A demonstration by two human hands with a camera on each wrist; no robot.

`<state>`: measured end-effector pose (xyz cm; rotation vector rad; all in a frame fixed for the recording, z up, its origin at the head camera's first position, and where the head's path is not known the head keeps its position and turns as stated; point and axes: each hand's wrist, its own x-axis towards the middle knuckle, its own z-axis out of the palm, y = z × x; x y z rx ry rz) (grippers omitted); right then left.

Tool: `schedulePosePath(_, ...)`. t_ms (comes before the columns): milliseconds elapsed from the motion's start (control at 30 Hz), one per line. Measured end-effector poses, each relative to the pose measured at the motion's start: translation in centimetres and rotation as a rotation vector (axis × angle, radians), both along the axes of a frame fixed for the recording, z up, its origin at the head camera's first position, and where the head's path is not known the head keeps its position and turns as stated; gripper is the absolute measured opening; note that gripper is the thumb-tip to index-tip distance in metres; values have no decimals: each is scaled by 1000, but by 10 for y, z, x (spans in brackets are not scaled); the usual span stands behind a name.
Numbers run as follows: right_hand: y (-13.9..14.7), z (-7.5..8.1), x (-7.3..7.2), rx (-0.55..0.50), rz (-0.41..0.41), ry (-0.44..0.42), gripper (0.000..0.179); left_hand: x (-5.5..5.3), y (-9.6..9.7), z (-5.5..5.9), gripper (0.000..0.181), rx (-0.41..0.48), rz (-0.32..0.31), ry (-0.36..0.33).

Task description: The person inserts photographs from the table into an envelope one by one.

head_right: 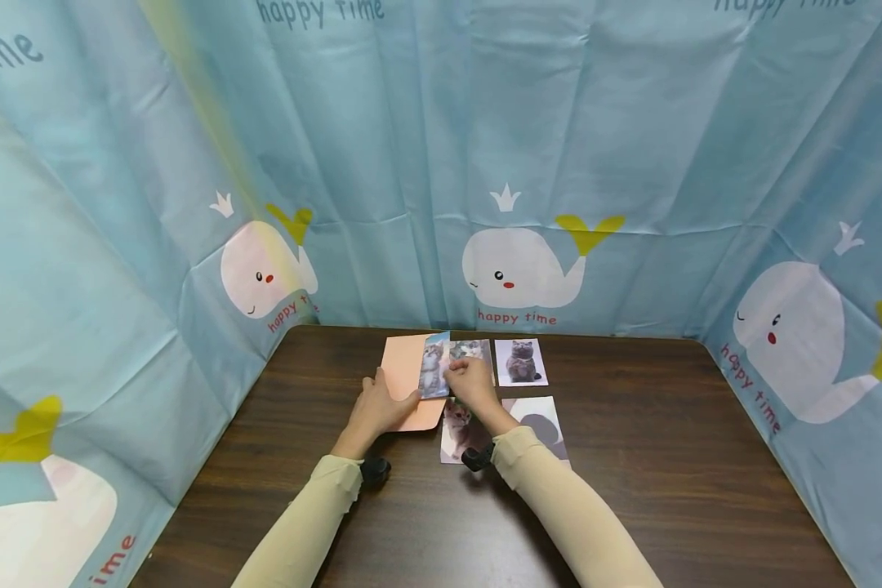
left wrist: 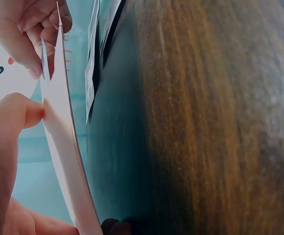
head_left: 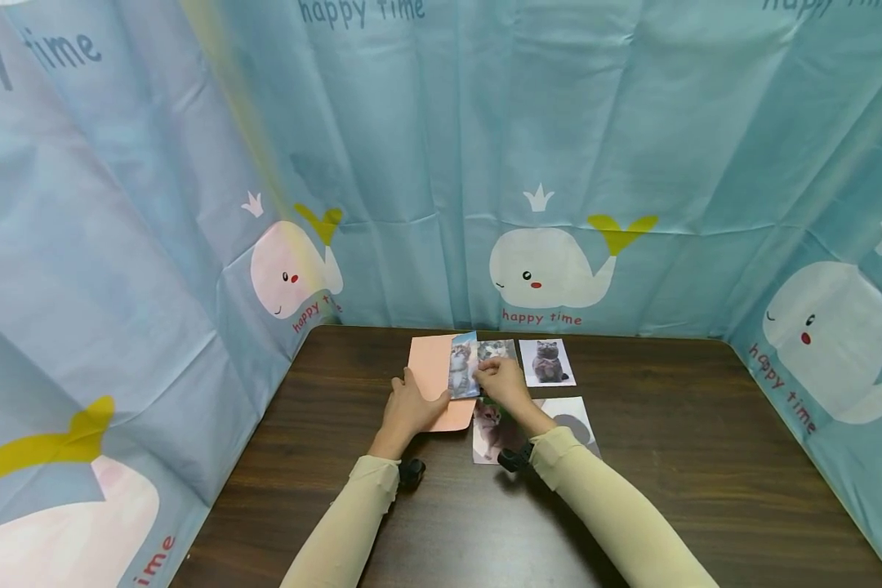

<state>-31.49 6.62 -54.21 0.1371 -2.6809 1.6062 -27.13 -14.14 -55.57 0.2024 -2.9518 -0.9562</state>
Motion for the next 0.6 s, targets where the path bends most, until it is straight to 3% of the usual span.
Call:
schedulePosePath(133, -4, 2, 0, 55, -7, 23, 19, 1, 1, 0, 117, -6, 3, 8)
schedulePosePath(600, -24, -2, -2, 224, -90, -29, 15, 3, 1, 2, 117, -3, 6, 17)
